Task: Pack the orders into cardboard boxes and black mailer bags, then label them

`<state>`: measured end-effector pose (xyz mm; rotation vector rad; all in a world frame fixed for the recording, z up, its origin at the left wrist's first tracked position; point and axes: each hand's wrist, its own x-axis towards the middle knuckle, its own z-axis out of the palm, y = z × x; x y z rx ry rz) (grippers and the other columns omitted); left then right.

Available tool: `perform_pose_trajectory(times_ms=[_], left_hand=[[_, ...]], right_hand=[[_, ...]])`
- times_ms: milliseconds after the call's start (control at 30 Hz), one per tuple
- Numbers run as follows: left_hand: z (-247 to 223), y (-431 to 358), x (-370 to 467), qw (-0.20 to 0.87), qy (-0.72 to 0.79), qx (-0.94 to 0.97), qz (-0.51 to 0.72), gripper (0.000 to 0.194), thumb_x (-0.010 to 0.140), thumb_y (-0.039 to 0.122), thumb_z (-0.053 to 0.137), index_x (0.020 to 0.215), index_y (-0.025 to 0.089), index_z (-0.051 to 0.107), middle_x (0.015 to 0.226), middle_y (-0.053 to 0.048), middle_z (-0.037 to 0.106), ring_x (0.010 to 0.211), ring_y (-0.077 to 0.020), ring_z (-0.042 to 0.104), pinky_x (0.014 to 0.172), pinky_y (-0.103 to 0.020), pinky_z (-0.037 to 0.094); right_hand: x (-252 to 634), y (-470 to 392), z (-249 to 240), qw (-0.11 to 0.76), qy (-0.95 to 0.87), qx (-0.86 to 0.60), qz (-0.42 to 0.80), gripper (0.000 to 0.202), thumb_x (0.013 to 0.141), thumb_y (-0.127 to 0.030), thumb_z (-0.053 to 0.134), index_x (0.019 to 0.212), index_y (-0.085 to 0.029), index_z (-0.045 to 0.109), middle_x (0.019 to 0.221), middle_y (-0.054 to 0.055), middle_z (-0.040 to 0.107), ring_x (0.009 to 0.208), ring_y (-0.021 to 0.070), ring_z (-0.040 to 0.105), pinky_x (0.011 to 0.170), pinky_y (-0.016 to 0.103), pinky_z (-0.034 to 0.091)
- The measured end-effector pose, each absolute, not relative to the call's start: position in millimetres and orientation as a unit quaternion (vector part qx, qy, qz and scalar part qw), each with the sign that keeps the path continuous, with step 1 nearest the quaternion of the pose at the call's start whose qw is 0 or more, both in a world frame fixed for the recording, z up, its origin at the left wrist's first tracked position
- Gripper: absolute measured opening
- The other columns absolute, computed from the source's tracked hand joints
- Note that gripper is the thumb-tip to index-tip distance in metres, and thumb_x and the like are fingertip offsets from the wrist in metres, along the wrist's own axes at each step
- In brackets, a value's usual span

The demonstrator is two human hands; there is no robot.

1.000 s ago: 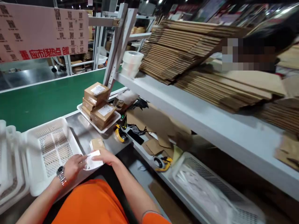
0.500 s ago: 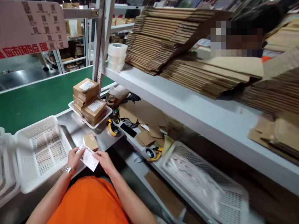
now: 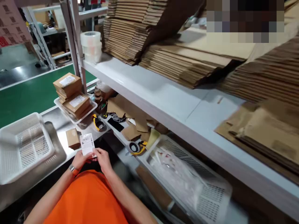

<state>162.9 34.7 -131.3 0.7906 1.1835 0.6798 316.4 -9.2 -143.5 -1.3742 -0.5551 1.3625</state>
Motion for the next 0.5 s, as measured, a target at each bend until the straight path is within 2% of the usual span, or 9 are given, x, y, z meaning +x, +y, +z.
perform_pose_trajectory(times_ms=[67, 133, 233, 333, 500], left_hand=[[-130, 22, 181, 0.674, 0.555, 0.386, 0.298, 0.031, 0.073, 0.033, 0.093, 0.091, 0.011, 0.081, 0.079, -0.011, 0.083, 0.064, -0.022, 0.076, 0.056, -0.029, 0.056], [-129, 16, 193, 0.643, 0.581, 0.386, 0.315, 0.025, 0.078, 0.028, 0.088, 0.093, 0.01, 0.082, 0.081, -0.012, 0.084, 0.066, -0.023, 0.078, 0.057, -0.029, 0.058], [-129, 8, 207, 0.619, 0.603, 0.375, 0.335, 0.026, 0.076, 0.029, 0.091, 0.092, 0.009, 0.082, 0.082, -0.012, 0.084, 0.066, -0.0227, 0.077, 0.057, -0.029, 0.06], [-133, -3, 223, 0.611, 0.607, 0.376, 0.341, 0.031, 0.071, 0.032, 0.095, 0.09, 0.01, 0.083, 0.083, -0.012, 0.084, 0.065, -0.0214, 0.076, 0.055, -0.029, 0.061], [-137, -19, 249, 0.603, 0.609, 0.383, 0.344, 0.026, 0.071, 0.028, 0.095, 0.088, 0.011, 0.085, 0.084, -0.012, 0.085, 0.063, -0.0204, 0.075, 0.055, -0.028, 0.061]], right_hand=[[330, -19, -143, 0.528, -0.231, -0.552, 0.603, 0.054, 0.074, -0.07, 0.087, 0.083, -0.017, 0.083, 0.073, 0.004, 0.074, 0.065, 0.0152, 0.063, 0.054, 0.025, 0.045], [346, -31, -143, 0.526, -0.208, -0.534, 0.628, 0.052, 0.073, -0.067, 0.089, 0.089, -0.017, 0.085, 0.083, 0.006, 0.077, 0.075, 0.0171, 0.067, 0.057, 0.024, 0.05], [368, -48, -145, 0.518, -0.18, -0.512, 0.661, 0.05, 0.07, -0.062, 0.094, 0.091, -0.018, 0.086, 0.089, 0.007, 0.078, 0.081, 0.018, 0.069, 0.059, 0.025, 0.055], [386, -61, -147, 0.515, -0.173, -0.494, 0.679, 0.047, 0.069, -0.058, 0.097, 0.089, -0.017, 0.085, 0.087, 0.006, 0.078, 0.082, 0.0176, 0.07, 0.06, 0.025, 0.057], [406, -74, -148, 0.52, -0.16, -0.492, 0.679, 0.05, 0.064, -0.058, 0.1, 0.088, -0.017, 0.085, 0.084, 0.005, 0.078, 0.08, 0.0167, 0.071, 0.06, 0.024, 0.06]])
